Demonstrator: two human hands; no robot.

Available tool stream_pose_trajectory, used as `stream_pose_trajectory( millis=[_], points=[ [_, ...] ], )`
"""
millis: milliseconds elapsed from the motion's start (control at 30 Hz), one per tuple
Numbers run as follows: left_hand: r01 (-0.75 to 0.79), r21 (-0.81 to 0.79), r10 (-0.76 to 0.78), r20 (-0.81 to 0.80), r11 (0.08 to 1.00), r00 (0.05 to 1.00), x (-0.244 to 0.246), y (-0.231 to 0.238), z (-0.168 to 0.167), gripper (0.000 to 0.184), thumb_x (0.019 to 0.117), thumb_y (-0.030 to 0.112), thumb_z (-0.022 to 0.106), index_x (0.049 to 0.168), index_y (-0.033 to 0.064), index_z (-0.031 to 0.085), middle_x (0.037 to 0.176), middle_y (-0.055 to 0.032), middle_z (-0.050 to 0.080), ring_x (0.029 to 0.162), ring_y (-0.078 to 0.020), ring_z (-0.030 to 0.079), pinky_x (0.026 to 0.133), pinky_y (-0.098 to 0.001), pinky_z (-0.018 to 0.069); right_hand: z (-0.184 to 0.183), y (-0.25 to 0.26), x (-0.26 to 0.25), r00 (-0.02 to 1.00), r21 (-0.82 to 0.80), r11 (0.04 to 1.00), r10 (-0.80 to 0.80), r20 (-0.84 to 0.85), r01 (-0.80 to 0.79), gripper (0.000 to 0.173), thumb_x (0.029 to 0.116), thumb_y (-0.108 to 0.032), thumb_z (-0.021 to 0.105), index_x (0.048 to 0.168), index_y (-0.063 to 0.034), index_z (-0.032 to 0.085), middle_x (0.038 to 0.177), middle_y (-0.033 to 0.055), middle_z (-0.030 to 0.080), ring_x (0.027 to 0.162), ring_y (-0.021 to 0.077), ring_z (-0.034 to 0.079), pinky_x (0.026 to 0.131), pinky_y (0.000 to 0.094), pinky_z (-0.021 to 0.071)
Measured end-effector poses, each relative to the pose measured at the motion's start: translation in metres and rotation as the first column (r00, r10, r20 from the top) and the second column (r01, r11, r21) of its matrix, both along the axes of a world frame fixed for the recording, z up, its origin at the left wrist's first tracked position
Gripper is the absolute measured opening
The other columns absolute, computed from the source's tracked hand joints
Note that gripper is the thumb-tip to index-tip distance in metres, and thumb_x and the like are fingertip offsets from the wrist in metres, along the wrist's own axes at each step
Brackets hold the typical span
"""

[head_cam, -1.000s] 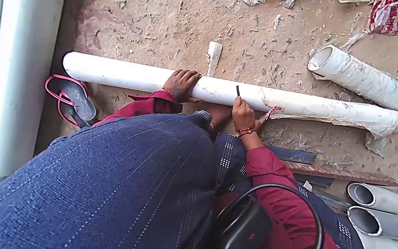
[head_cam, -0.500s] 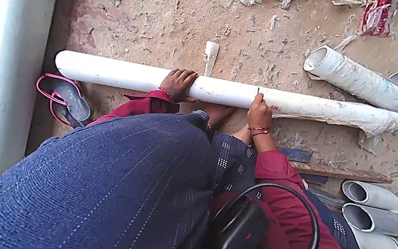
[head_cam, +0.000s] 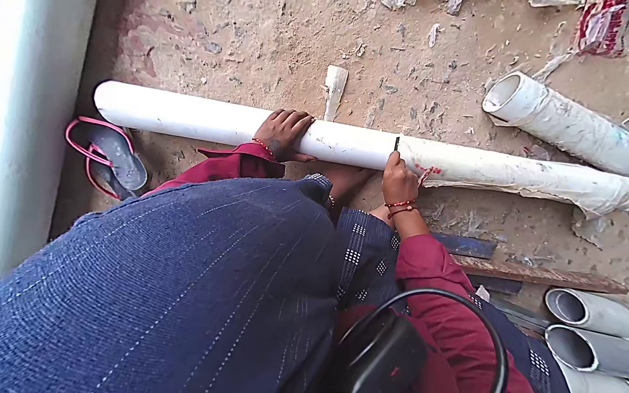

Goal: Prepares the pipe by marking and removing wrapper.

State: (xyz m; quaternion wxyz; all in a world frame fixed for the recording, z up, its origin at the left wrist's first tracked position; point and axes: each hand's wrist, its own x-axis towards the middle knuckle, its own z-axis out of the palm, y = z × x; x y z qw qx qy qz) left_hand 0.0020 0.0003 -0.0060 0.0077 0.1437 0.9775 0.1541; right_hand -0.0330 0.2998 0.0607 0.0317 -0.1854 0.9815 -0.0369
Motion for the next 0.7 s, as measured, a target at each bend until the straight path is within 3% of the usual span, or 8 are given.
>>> stream_pose_trajectory(
  millis=[167,333,467,633,700],
  points=[
    [-0.007,0.005,0.007,0.003,1.0,1.0,0.001,0.0,0.001,0.101,0.0756,0.075,0.068,0.136,-0.005,0.059,0.134,-0.0249,0.065,0.122,-0.0435,0.064,0.102,-0.0577,0.05,0.004,0.005,-0.003,0.997,-0.027,0.997,-0.071,0.025,0.072,0.02,0.1017,0.005,0.049,0.115,0.0159,0.06,0.089,0.0314,0.069,0.073,0.0462,0.072,0.061,0.0521,0.0568],
    [0.003,0.01,-0.003,-0.006,1.0,1.0,0.0,0.0,0.003,0.101,0.0759,0.074,0.068,0.135,-0.0068,0.059,0.133,-0.0261,0.065,0.12,-0.0446,0.065,0.1,-0.0588,0.0503,-0.005,0.005,0.002,0.962,-0.159,0.987,-0.038,-0.271,-0.006,0.017,0.1007,0.002,0.055,0.105,0.0129,0.066,0.081,0.0248,0.071,0.059,0.0368,0.071,0.05,0.0441,0.0555],
    [0.007,0.007,-0.007,-0.014,1.0,1.0,0.0,0.0,0.0,0.101,0.077,0.076,0.065,0.135,-0.0062,0.059,0.133,-0.0259,0.065,0.121,-0.0446,0.065,0.1,-0.0588,0.0505,-0.008,0.003,0.001,0.998,-0.045,0.998,-0.038,-0.058,0.035,0.018,0.102,0.005,0.049,0.11,0.0149,0.062,0.084,0.0286,0.07,0.068,0.0421,0.073,0.058,0.0491,0.0568],
    [0.006,-0.005,-0.006,-0.008,1.0,1.0,0.0,0.001,0.005,0.1,0.0775,0.076,0.065,0.135,-0.0054,0.059,0.134,-0.0253,0.065,0.122,-0.0438,0.064,0.101,-0.0581,0.0504,-0.015,0.008,0.007,0.971,-0.111,0.991,0.046,-0.235,-0.073,0.015,0.0998,0.004,0.054,0.105,0.0131,0.065,0.081,0.0251,0.07,0.061,0.0365,0.072,0.051,0.0429,0.0559],
    [0.005,-0.002,-0.005,-0.02,1.0,1.0,0.001,0.002,0.004,0.1,0.0772,0.076,0.064,0.134,-0.0061,0.06,0.133,-0.0253,0.065,0.121,-0.0438,0.065,0.1,-0.0581,0.0506,-0.01,0.005,0.011,0.992,-0.086,0.995,0.042,-0.119,-0.052,0.015,0.1008,0.006,0.052,0.109,0.0137,0.061,0.086,0.0273,0.069,0.065,0.0392,0.072,0.054,0.046,0.0569]
  ],
)
